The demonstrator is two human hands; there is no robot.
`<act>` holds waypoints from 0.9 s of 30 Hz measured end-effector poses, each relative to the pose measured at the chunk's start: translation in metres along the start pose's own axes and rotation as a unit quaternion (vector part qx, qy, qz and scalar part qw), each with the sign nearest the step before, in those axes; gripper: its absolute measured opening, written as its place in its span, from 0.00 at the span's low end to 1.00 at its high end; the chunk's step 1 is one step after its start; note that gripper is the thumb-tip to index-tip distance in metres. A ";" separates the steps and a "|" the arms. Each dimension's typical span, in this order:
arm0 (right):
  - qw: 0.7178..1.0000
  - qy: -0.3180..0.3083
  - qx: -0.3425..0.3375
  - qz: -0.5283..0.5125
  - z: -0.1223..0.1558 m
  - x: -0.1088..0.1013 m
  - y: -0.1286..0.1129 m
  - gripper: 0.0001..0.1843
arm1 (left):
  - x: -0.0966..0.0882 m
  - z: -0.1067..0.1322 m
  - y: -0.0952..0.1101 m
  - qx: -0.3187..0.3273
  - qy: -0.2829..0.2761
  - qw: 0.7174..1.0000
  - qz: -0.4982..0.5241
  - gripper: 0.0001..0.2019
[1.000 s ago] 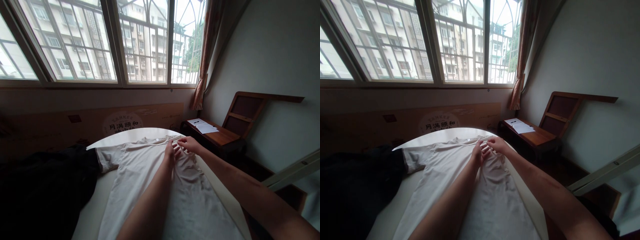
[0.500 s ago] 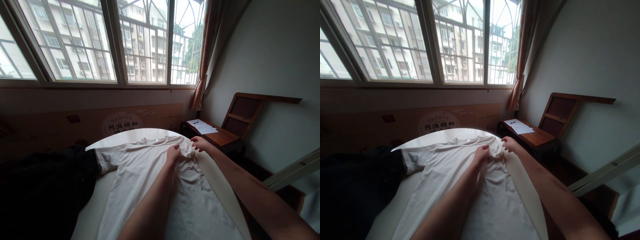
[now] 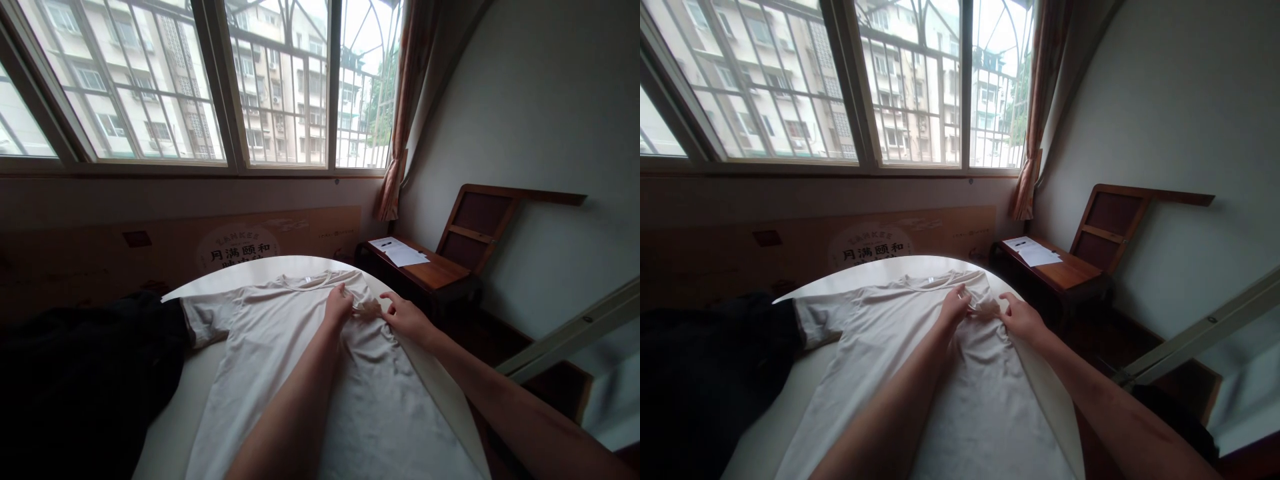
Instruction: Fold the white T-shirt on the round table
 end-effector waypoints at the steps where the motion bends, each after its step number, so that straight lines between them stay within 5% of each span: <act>1: 1.000 -0.005 -0.001 0.009 0.002 -0.003 -0.001 0.23 | 0.000 0.001 0.002 0.012 0.000 1.000 -0.028 0.29; 6: 0.996 0.016 -0.029 0.078 0.008 -0.014 -0.011 0.21 | 0.001 0.011 0.011 0.065 -0.006 0.981 -0.184 0.23; 11: 0.983 0.085 -0.098 0.127 -0.001 -0.014 -0.028 0.26 | 0.003 0.019 0.009 0.112 -0.010 0.907 -0.406 0.18; 16: 0.975 0.086 -0.101 0.178 -0.007 -0.007 -0.034 0.08 | 0.002 0.017 0.002 0.104 -0.012 0.899 -0.424 0.21; 27: 0.974 0.048 -0.191 0.115 -0.005 -0.009 -0.014 0.08 | 0.003 0.012 -0.001 0.061 0.010 0.889 -0.454 0.27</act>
Point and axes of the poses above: each hand's wrist, its own z-axis away from the middle knuckle, its own x-axis out of the palm, y = z × x, the point moved 2 cm from there along -z, towards the middle knuckle, and after that the axes turned 15 degrees about z, right-handed, at the moved point
